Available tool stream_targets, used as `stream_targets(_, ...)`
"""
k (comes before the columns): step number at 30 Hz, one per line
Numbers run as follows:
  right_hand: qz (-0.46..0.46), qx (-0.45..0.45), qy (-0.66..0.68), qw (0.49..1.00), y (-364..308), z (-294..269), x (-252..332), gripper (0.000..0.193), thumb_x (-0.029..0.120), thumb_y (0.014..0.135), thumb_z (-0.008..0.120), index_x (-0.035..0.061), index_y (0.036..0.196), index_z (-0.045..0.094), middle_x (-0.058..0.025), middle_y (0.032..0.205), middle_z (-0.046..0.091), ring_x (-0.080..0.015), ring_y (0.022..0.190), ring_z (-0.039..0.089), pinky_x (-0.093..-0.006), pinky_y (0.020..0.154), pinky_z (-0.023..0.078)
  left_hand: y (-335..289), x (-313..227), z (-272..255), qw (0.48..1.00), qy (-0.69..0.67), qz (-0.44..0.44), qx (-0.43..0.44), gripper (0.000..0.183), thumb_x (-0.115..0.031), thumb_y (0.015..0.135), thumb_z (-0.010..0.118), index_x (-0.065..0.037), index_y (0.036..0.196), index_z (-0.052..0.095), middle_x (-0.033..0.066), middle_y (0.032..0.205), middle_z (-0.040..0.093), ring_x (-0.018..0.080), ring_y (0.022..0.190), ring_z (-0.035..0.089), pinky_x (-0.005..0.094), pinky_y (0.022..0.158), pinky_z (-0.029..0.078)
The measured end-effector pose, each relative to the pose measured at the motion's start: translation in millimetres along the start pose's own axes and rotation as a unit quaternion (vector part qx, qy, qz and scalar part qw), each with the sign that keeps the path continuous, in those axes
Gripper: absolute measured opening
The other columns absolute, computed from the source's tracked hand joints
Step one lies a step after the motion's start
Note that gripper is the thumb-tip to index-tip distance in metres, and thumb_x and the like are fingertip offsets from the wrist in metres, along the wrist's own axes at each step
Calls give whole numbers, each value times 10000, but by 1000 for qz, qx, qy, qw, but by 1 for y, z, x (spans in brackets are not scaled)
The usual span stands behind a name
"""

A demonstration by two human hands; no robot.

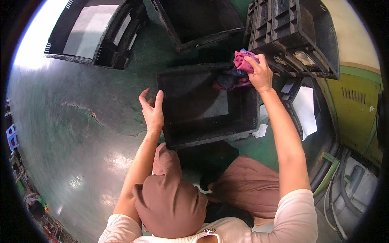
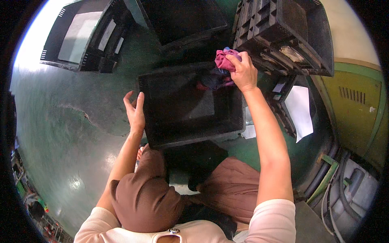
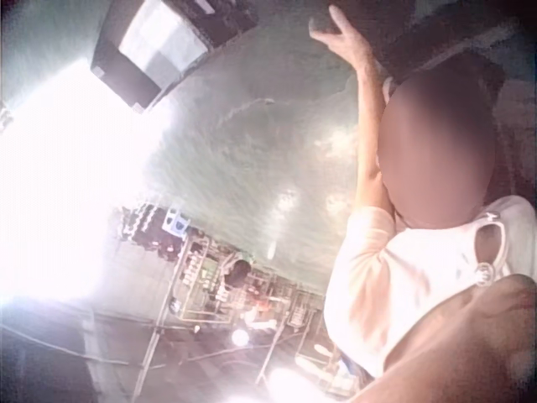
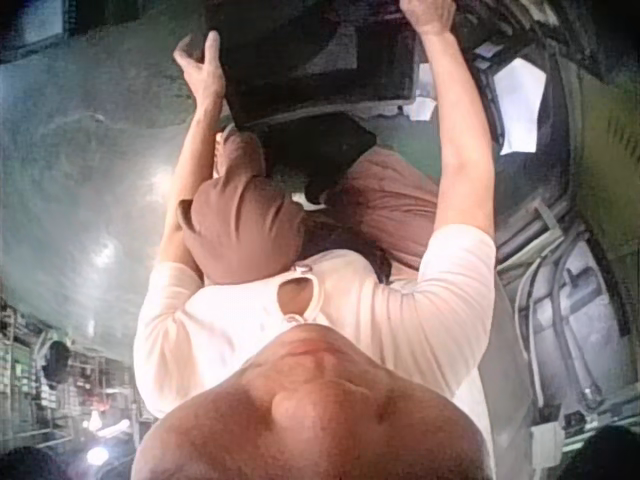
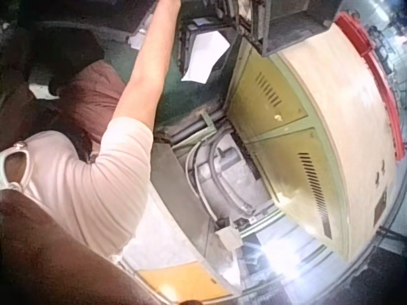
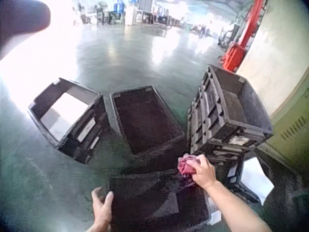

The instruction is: The person cleans the interior of several black plastic bins using a colorful cloth, then places a white paper sheet into each bin before stacking them.

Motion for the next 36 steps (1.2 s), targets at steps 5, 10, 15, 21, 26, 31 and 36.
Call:
stream_targets(5,24,54,67,996,-65,-21,-12,347,59,623,635,188,939,577,-92,910,486,-325,795,549,-390,628,467,-2,-5,-1,999,21,8,-38,558,-392,782,592,-56,1159,355,211,943,556,227,897,514,317,816,364)
stream_targets(10,134,141,55,979,-157,-39,5,392,107,591,694,214,951,583,-68,895,482,-298,757,564,-381,613,483,1,2,-8,996,24,36,-77,579,-414,758,614,-45,1127,363,108,792,551,161,730,484,285,700,379)
stream_targets(15,190,126,44,973,-172,-43,46,419,68,566,695,177,953,576,-72,861,488,-298,760,559,-379,616,473,2,5,-2,998,8,19,-62,589,-438,736,631,-43,1093,381,90,788,525,152,736,464,283,704,375)
stream_targets(21,154,85,143,974,-164,-23,168,425,125,543,705,193,942,576,-68,858,458,-266,752,535,-361,586,475,0,-2,-3,999,4,6,-53,598,-463,729,625,-21,1058,391,97,803,517,161,742,469,284,706,380)
stream_targets(26,102,100,216,966,-152,-2,241,342,155,593,672,181,922,582,-78,821,443,-264,759,530,-367,587,484,1,4,-1,998,7,15,-59,590,-468,728,621,-18,1040,401,126,846,505,196,758,479,304,714,390)
stream_targets(31,65,228,259,936,-99,7,220,270,177,608,664,199,871,606,-80,775,503,-286,667,574,-380,585,493,6,4,1,999,34,7,30,677,-516,744,563,4,1141,387,199,896,556,256,838,529,318,772,395)
stream_targets(36,-189,182,-144,954,-25,5,78,101,173,690,525,157,745,608,-53,899,508,-217,935,468,-396,836,397,0,-14,13,987,149,40,37,597,-421,771,554,-66,1213,364,274,931,571,370,940,545,387,839,392)
Point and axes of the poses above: each hand's wrist, its own y-axis towards the middle knuckle, its own z-axis out of the palm, x = y × z, the point moved 6 cm from there along y, towards the middle knuckle
